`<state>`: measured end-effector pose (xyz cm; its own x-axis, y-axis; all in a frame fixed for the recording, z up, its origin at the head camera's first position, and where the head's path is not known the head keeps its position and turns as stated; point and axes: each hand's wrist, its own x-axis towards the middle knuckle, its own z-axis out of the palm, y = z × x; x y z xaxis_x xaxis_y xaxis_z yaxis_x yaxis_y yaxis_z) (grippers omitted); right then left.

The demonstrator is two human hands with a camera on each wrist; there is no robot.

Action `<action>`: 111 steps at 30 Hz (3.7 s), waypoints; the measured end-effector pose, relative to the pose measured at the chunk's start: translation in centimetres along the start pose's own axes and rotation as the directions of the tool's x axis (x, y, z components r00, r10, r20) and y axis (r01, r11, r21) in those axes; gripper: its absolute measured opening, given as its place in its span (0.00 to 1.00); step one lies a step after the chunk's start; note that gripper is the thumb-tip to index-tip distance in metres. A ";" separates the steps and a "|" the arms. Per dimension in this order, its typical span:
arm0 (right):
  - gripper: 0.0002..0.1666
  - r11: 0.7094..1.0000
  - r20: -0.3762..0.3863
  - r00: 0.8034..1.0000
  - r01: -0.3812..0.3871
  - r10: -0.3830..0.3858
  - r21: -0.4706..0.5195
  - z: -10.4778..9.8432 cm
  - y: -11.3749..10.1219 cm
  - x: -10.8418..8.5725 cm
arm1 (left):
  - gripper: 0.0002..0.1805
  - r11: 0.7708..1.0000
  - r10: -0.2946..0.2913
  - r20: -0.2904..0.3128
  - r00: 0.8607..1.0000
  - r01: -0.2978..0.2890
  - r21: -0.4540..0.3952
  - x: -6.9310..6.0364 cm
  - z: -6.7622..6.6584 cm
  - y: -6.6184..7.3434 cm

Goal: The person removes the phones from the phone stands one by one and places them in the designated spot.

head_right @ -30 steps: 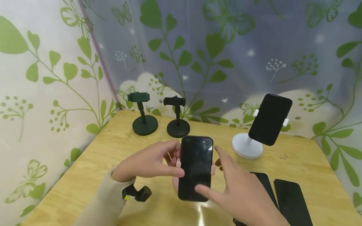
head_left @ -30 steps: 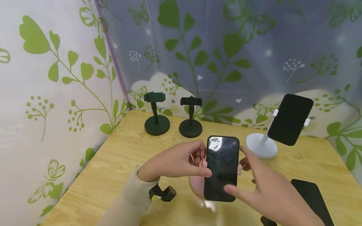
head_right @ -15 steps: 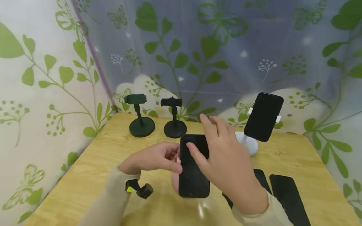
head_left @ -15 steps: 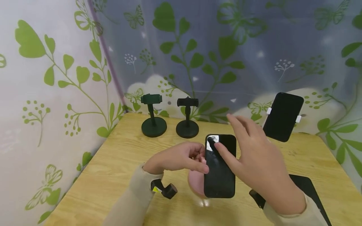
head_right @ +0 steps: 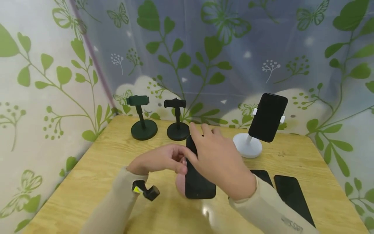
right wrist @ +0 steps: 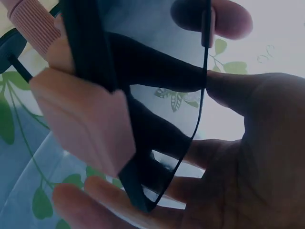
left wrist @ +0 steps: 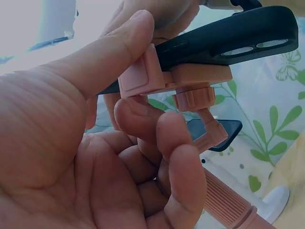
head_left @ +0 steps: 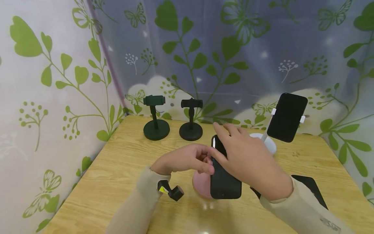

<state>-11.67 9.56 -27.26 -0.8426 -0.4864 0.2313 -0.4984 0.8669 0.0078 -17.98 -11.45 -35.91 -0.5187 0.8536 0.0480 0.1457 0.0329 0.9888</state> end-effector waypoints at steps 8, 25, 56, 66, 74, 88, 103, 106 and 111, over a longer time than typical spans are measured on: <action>0.32 0.995 -0.122 0.988 0.091 -0.097 -0.051 0.7 -1.0 0.5 | 0.35 0.999 0.045 0.009 0.999 -0.045 0.021 -0.1 -0.2 -0.1; 0.16 0.968 -0.406 0.885 0.252 -0.229 0.003 4.3 0.2 1.3 | 0.24 0.949 0.065 -0.063 0.996 -0.081 -0.304 -0.4 1.4 -2.5; 0.15 0.970 -0.407 0.886 0.245 -0.221 0.007 4.5 1.0 1.0 | 0.30 0.881 0.099 -0.234 0.967 -0.195 -0.431 0.1 4.2 -3.2; 0.11 0.971 -0.361 0.905 0.238 -0.225 -0.007 4.1 1.3 1.0 | 0.22 0.908 0.082 -0.226 0.971 -0.167 -0.385 0.4 3.9 -3.2; 0.10 0.968 -0.366 0.901 0.250 -0.231 0.005 4.0 1.1 1.3 | 0.24 0.914 0.101 -0.240 0.965 -0.185 -0.360 0.1 4.0 -2.9; 0.09 0.968 -0.362 0.903 0.252 -0.232 0.008 3.9 1.0 1.2 | 0.12 0.924 0.088 -0.241 0.966 -0.170 -0.342 -0.1 4.2 -2.4; 0.08 0.975 -0.274 0.941 0.219 -0.197 0.051 3.2 1.1 1.4 | 0.23 0.935 0.099 -0.257 0.961 -0.178 -0.307 -0.5 4.2 -2.5; 0.08 0.976 -0.262 0.947 0.210 -0.187 0.064 3.0 1.1 1.3 | 0.26 0.933 0.098 -0.258 0.961 -0.179 -0.312 -0.5 4.3 -2.6; 0.08 0.974 -0.265 0.946 0.212 -0.185 0.075 2.8 1.6 0.9 | 0.25 0.926 0.116 -0.225 0.967 -0.187 -0.327 0.0 4.3 -2.8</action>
<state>-13.83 10.23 -29.81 -0.6506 -0.5921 0.4756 -0.6797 0.7333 -0.0168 -14.76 -9.29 -39.32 -0.6744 0.7128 0.1929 -0.0437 -0.2993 0.9531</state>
